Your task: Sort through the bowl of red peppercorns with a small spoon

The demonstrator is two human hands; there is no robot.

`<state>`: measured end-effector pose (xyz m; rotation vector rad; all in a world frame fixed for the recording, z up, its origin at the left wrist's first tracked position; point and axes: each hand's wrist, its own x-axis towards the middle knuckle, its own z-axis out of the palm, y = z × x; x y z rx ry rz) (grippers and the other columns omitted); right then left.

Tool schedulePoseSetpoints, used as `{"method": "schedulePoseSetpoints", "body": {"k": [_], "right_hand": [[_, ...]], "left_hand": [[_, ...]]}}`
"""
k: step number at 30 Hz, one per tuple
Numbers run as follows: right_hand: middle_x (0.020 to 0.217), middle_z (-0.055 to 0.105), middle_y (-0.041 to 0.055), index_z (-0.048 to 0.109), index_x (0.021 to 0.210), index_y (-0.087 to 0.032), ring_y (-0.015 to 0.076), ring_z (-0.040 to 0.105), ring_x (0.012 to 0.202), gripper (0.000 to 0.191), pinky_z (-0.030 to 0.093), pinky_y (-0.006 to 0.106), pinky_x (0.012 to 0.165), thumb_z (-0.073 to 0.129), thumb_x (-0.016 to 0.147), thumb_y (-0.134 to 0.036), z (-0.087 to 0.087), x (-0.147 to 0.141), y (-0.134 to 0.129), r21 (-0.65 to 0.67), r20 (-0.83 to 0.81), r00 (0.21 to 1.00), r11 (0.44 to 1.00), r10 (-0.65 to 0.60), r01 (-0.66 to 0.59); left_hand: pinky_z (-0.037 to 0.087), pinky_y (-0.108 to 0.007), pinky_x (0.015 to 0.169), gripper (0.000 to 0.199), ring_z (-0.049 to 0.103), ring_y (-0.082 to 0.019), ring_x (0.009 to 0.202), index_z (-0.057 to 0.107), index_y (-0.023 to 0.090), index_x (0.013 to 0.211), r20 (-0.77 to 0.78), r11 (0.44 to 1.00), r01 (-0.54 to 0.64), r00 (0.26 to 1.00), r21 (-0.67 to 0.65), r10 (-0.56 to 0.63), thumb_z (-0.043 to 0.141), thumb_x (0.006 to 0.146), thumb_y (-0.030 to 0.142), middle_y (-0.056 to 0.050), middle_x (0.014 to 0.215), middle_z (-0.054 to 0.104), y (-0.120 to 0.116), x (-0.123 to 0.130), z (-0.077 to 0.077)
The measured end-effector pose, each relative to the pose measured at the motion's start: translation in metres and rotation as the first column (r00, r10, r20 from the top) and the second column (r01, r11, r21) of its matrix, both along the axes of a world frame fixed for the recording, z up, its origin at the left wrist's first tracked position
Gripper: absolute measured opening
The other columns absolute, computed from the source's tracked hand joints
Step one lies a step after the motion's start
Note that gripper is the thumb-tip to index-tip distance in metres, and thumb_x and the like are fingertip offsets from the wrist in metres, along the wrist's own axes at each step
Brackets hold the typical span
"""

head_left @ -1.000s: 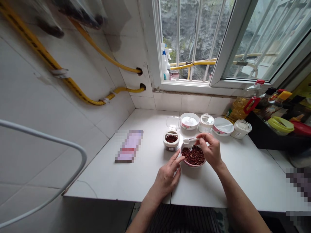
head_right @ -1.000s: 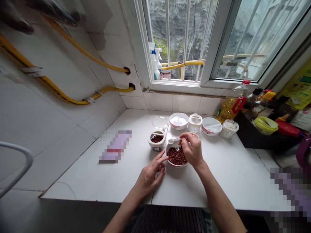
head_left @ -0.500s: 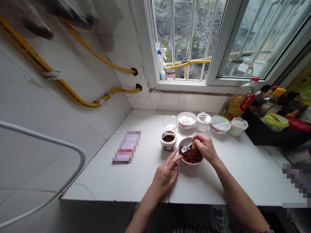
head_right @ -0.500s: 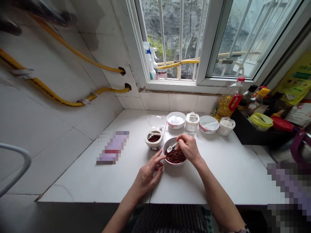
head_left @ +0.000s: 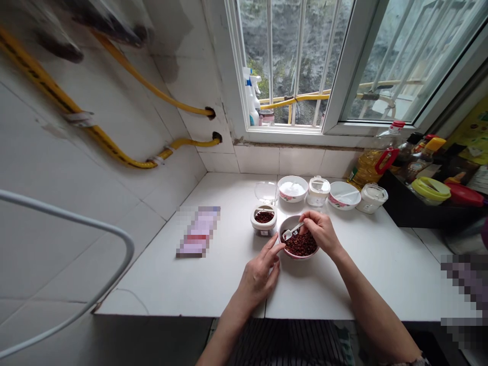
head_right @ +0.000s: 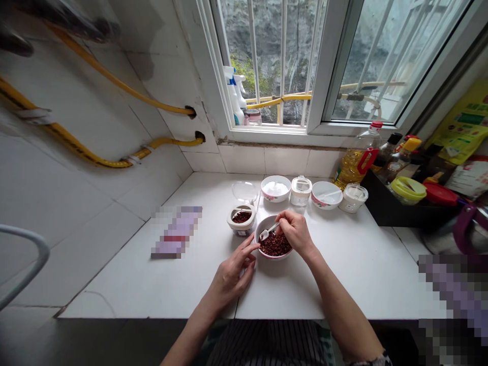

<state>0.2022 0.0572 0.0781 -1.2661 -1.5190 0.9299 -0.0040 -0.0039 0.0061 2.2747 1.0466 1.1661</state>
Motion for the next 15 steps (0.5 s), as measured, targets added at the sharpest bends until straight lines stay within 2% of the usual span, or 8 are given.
{"method": "schedulePoseSetpoints", "body": {"k": [9,15], "right_hand": [[0.051,0.065,-0.0017,0.062,0.071,-0.021,0.0156,0.059,0.051,0.013,0.048,0.028,0.061,0.051,0.074,-0.026,-0.0018,-0.0003,0.0006,0.018,0.004,1.0,0.999,-0.031,0.031],[0.051,0.064,-0.0016,0.062,0.072,-0.021,0.0159,0.059,0.051,0.015,0.049,0.029,0.059,0.054,0.072,-0.034,0.0002,0.0009,0.0041,-0.071,-0.168,0.985,0.997,-0.027,0.015]], "left_hand": [[0.062,-0.029,0.077,0.047,0.071,-0.012,0.079,0.046,0.024,0.135,-0.016,1.0,-0.005,1.0,-0.003,0.005,0.046,0.091,0.007,-0.017,0.152,0.047,0.0002,-0.0004,-0.001],[0.061,-0.028,0.076,0.049,0.07,-0.012,0.079,0.047,0.025,0.136,-0.014,1.0,-0.009,1.0,-0.007,0.009,0.045,0.091,0.006,-0.017,0.152,0.046,-0.0001,-0.0001,-0.0006]]}}
